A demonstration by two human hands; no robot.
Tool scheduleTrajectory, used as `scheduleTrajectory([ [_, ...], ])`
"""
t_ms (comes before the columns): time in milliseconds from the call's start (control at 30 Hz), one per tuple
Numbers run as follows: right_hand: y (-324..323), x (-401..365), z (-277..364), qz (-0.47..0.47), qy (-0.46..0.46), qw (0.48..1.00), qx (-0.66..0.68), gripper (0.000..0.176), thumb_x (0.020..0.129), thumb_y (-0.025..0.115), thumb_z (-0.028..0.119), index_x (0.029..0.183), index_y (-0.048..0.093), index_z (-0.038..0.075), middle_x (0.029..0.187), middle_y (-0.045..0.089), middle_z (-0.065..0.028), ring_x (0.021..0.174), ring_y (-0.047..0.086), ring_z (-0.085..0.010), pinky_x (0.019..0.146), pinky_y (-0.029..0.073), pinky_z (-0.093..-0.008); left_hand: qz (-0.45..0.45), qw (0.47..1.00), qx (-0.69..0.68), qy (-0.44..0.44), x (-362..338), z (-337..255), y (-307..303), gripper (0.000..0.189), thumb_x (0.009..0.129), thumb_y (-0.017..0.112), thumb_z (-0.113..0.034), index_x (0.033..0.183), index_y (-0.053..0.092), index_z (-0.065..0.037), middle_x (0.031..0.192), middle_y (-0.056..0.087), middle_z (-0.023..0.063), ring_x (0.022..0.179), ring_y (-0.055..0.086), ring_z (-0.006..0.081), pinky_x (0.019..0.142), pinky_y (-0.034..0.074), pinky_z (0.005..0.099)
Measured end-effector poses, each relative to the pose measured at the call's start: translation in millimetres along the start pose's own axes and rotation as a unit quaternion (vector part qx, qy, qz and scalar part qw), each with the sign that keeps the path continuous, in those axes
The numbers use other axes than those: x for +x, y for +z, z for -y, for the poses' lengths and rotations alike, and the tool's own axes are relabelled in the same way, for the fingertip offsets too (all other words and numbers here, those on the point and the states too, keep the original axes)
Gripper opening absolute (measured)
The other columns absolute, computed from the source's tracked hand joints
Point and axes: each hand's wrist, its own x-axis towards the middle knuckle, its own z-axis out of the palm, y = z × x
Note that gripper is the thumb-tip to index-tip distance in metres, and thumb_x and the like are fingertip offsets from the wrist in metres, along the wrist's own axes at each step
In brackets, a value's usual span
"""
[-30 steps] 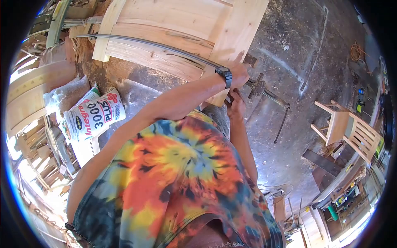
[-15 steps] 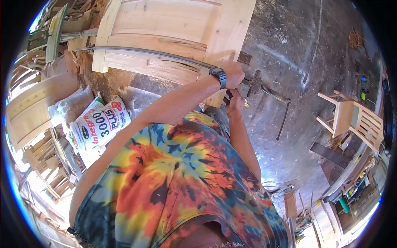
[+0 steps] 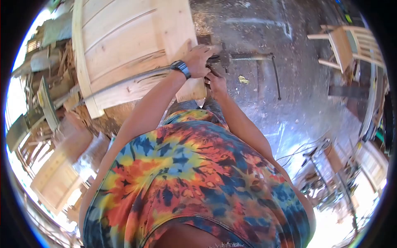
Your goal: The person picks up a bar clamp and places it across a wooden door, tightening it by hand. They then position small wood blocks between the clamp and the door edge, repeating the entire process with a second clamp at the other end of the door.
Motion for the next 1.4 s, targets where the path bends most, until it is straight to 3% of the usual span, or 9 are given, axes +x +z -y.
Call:
scheduleTrajectory([
  [133,-3.0,4.4,-6.3,0.020,-0.029,0.999,-0.003,0.039,0.082,0.068,0.009,0.120,0.066,0.002,0.107,0.069,-0.0066,0.092,0.063,-0.0154,0.079,0.051,-0.0294,0.086,0.994,0.049,-0.038,8.0,4.1,4.5,0.059,0.069,0.070,-0.024,0.126,0.057,-0.012,0.122,0.062,0.0109,0.124,0.051,0.0322,0.109,0.008,0.0736],
  [467,8.7,-21.5,18.0,0.025,0.009,0.998,0.051,0.037,0.082,0.067,0.003,0.119,0.067,0.002,0.099,0.069,-0.0052,0.083,0.063,-0.0134,0.073,0.050,-0.0275,0.042,0.991,0.116,-0.048,5.9,-3.8,9.5,0.062,0.072,0.076,-0.033,0.125,0.055,-0.010,0.122,0.062,0.0127,0.124,0.053,0.0302,0.111,0.012,0.0692],
  [633,6.6,-13.6,7.1,0.039,0.016,0.994,0.096,0.037,0.082,0.067,0.002,0.119,0.067,0.002,0.098,0.069,-0.0056,0.082,0.063,-0.0135,0.073,0.050,-0.0280,0.111,0.984,0.116,-0.080,10.7,-8.5,0.9,0.067,0.072,0.078,-0.040,0.126,0.054,-0.009,0.119,0.064,0.0129,0.120,0.057,0.0289,0.112,0.013,0.0676],
  [1167,0.5,-10.0,0.5,0.018,0.028,0.997,0.071,0.028,0.081,0.071,0.005,0.109,0.066,0.004,0.094,0.068,-0.0042,0.081,0.065,-0.0167,0.071,0.053,-0.0323,0.151,0.972,0.135,-0.116,15.6,-16.3,-2.7,0.076,0.072,0.078,-0.035,0.139,0.047,-0.014,0.127,0.063,0.0105,0.123,0.056,0.0271,0.113,0.011,0.0671],
  [1233,-10.3,4.6,-12.1,0.034,0.016,0.998,0.043,0.032,0.081,0.072,0.008,0.113,0.064,0.009,0.095,0.067,-0.0045,0.083,0.066,-0.0189,0.070,0.055,-0.0361,0.105,0.980,0.150,-0.082,15.6,-1.1,13.9,0.078,0.069,0.081,-0.046,0.133,0.051,-0.012,0.113,0.068,0.0153,0.115,0.060,0.0278,0.110,0.014,0.0693],
  [1267,-20.1,19.8,-28.5,0.065,-0.004,0.997,0.035,0.032,0.081,0.072,0.009,0.112,0.064,0.010,0.096,0.067,-0.0048,0.083,0.066,-0.0193,0.071,0.054,-0.0370,0.032,0.991,0.131,-0.020,15.7,17.6,31.9,0.059,0.068,0.079,-0.041,0.114,0.063,-0.009,0.096,0.070,0.0178,0.098,0.067,0.0302,0.101,0.035,0.0625],
  [1300,-22.1,27.2,-37.3,0.048,0.021,0.998,0.032,0.033,0.081,0.073,0.013,0.113,0.063,0.010,0.100,0.066,-0.0059,0.088,0.065,-0.0193,0.073,0.054,-0.0390,0.018,0.999,0.029,-0.015,15.6,2.0,20.0,0.047,0.068,0.074,-0.034,0.109,0.068,-0.010,0.094,0.072,0.0159,0.096,0.067,0.0319,0.098,0.030,0.0635],
  [1333,-15.4,-0.2,-11.9,0.026,0.078,0.996,-0.023,0.033,0.082,0.072,0.020,0.113,0.063,0.011,0.104,0.065,-0.0060,0.094,0.063,-0.0187,0.078,0.054,-0.0381,0.019,1.000,0.014,-0.011,13.0,5.2,22.9,0.042,0.068,0.073,-0.031,0.104,0.069,-0.009,0.093,0.072,0.0168,0.094,0.068,0.0327,0.093,0.035,0.0594],
  [1400,-20.4,0.0,-10.0,0.163,0.033,0.986,-0.020,0.032,0.089,0.065,0.023,0.119,0.062,0.012,0.106,0.065,-0.0032,0.099,0.062,-0.0188,0.081,0.052,-0.0341,0.060,0.996,0.072,-0.011,14.9,10.5,27.1,0.032,0.069,0.071,-0.026,0.095,0.072,-0.008,0.091,0.071,0.0188,0.090,0.069,0.0343,0.084,0.045,0.0512],
])
